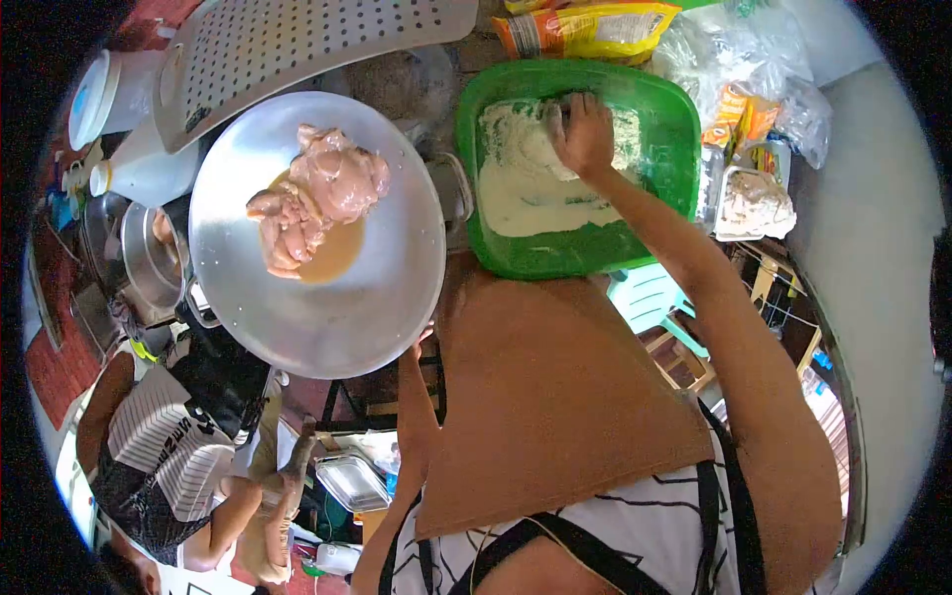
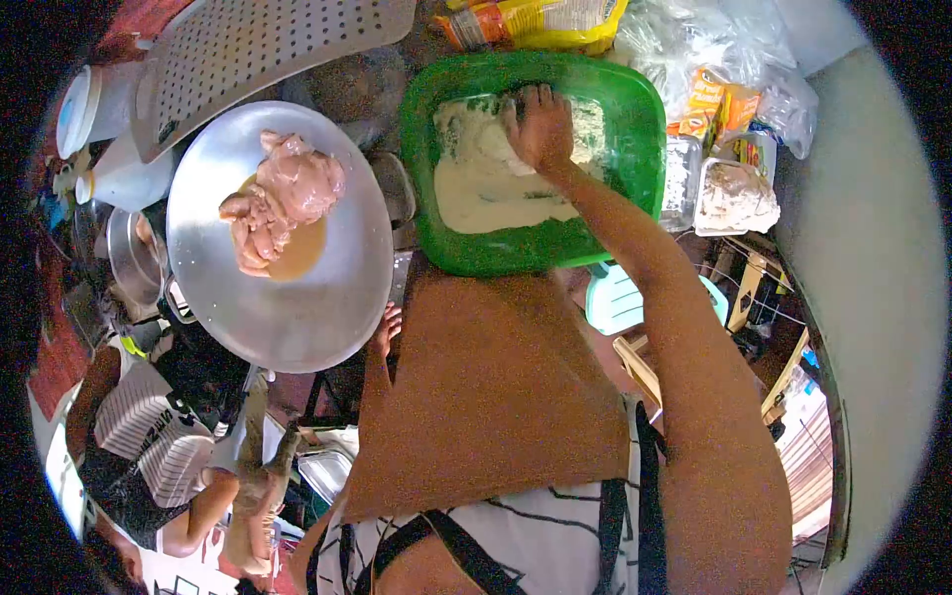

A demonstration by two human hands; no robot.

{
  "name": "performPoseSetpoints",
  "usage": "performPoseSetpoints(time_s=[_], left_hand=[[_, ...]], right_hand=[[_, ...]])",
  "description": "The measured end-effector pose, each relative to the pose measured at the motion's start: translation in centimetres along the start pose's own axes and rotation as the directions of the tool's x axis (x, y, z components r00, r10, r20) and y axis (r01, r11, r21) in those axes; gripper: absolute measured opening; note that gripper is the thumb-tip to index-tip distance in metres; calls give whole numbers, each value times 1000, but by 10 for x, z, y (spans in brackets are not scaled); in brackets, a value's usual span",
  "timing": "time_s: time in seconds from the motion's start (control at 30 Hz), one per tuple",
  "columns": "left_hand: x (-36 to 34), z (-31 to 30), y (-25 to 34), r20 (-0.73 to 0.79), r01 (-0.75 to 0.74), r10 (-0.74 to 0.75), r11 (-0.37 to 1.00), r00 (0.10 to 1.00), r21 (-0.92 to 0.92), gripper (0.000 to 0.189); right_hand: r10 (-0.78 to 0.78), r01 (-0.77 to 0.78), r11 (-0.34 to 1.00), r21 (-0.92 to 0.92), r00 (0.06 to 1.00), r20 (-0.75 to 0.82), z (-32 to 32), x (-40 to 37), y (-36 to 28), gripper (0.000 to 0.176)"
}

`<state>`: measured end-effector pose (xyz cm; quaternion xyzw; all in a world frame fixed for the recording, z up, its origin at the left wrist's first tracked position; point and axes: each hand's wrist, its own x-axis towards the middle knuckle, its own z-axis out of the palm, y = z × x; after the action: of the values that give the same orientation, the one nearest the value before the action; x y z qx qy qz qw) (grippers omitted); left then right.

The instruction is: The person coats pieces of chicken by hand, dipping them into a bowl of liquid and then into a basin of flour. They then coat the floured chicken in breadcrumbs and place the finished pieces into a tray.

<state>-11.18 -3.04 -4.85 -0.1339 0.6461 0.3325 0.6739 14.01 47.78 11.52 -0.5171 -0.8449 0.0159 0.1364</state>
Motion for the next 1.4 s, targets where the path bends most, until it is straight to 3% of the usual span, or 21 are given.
performPoseSetpoints(time_s=[0.07, 0.13, 0.17, 0.33, 0.4, 0.43, 0.47, 0.53, 0.57, 0.63, 0.7, 0.77, 0.83, 0.9, 0.97, 1.03, 1.1, 1.23, 1.33, 1.4], left_hand=[[-1, 0, -4, -14, 8, -9, 1000, 1000, -17, 46], [-2, -4, -6, -9, 8, -8, 1000, 1000, -10, 46], [-1, -4, -7, -7, 9, -9, 1000, 1000, -6, 46], [11, -4, -3, 31, -30, 30, 1000, 999, 6, 46], [13, -8, 2, 33, -47, 46, 999, 998, 11, 46], [13, -12, 4, 34, -51, 50, 999, 998, 17, 46], [14, -14, 5, 36, -53, 52, 998, 998, 19, 46], [15, -16, 6, 39, -55, 54, 998, 998, 23, 46], [19, -18, 4, 40, -56, 55, 998, 998, 23, 46], [20, -16, 9, 45, -68, 67, 998, 997, 18, 46], [22, -18, 11, 42, -91, 91, 996, 995, 9, 46], [30, -22, 10, 46, -126, 126, 992, 991, -4, 46], [37, -20, 10, 44, -155, 155, 988, 987, -20, 46], [41, -15, 14, 46, -180, 181, 983, 982, -26, 47], [44, -18, 16, 50, -187, 187, 982, 981, -14, 47], [43, -22, 11, 54, -195, 195, 981, 979, -9, 47], [54, -17, 10, 64, -205, 204, 979, 977, -2, 47], [63, -9, 3, 68, -203, 203, 979, 977, -10, 47], [60, -12, 1, 71, -204, 204, 979, 976, -8, 47], [53, -16, -1, 78, -195, 194, 981, 978, 2, 47]], right_hand=[[-52, 51, 999, -14, 998, -28, 8, 10, 7, 30], [-69, 69, 998, -5, 997, 45, 9, 6, 12, 32], [-88, 88, 996, -31, 996, -3, 9, 4, 12, 31], [-5, 5, 1000, -14, 1000, -30, -1, 0, 3, 28], [29, -23, 992, 122, 999, -44, -4, -11, 0, 29], [20, -38, 983, 177, 994, 106, -9, -18, 6, 35], [23, -42, 984, 175, 994, 106, -23, -21, 2, 35], [64, -237, 925, 296, 867, 494, -54, -29, -4, 40], [67, -237, 925, 296, 869, 490, -55, -38, 1, 40], [-112, -151, 902, 405, 824, 556, -50, -45, 8, 43], [-70, -233, 907, 351, 738, 671, -55, -45, -1, 46], [-130, -321, 801, 505, 731, 670, -38, -52, 3, 43], [-150, -238, 817, 525, 792, 592, -21, -59, 5, 40], [-157, -101, 906, 412, 823, 547, -44, -50, -11, 37], [-97, -208, 877, 433, 806, 584, -46, -48, -15, 36], [-73, -171, 917, 361, 817, 572, -54, -40, -20, 35], [-56, -229, 871, 435, 833, 550, -44, -43, -12, 34], [-46, -183, 899, 397, 864, 501, -58, -21, -20, 35], [70, -236, 930, 280, 865, 496, -47, -25, -31, 34], [46, -71, 995, 64, 940, 339, -36, -28, -38, 32]])
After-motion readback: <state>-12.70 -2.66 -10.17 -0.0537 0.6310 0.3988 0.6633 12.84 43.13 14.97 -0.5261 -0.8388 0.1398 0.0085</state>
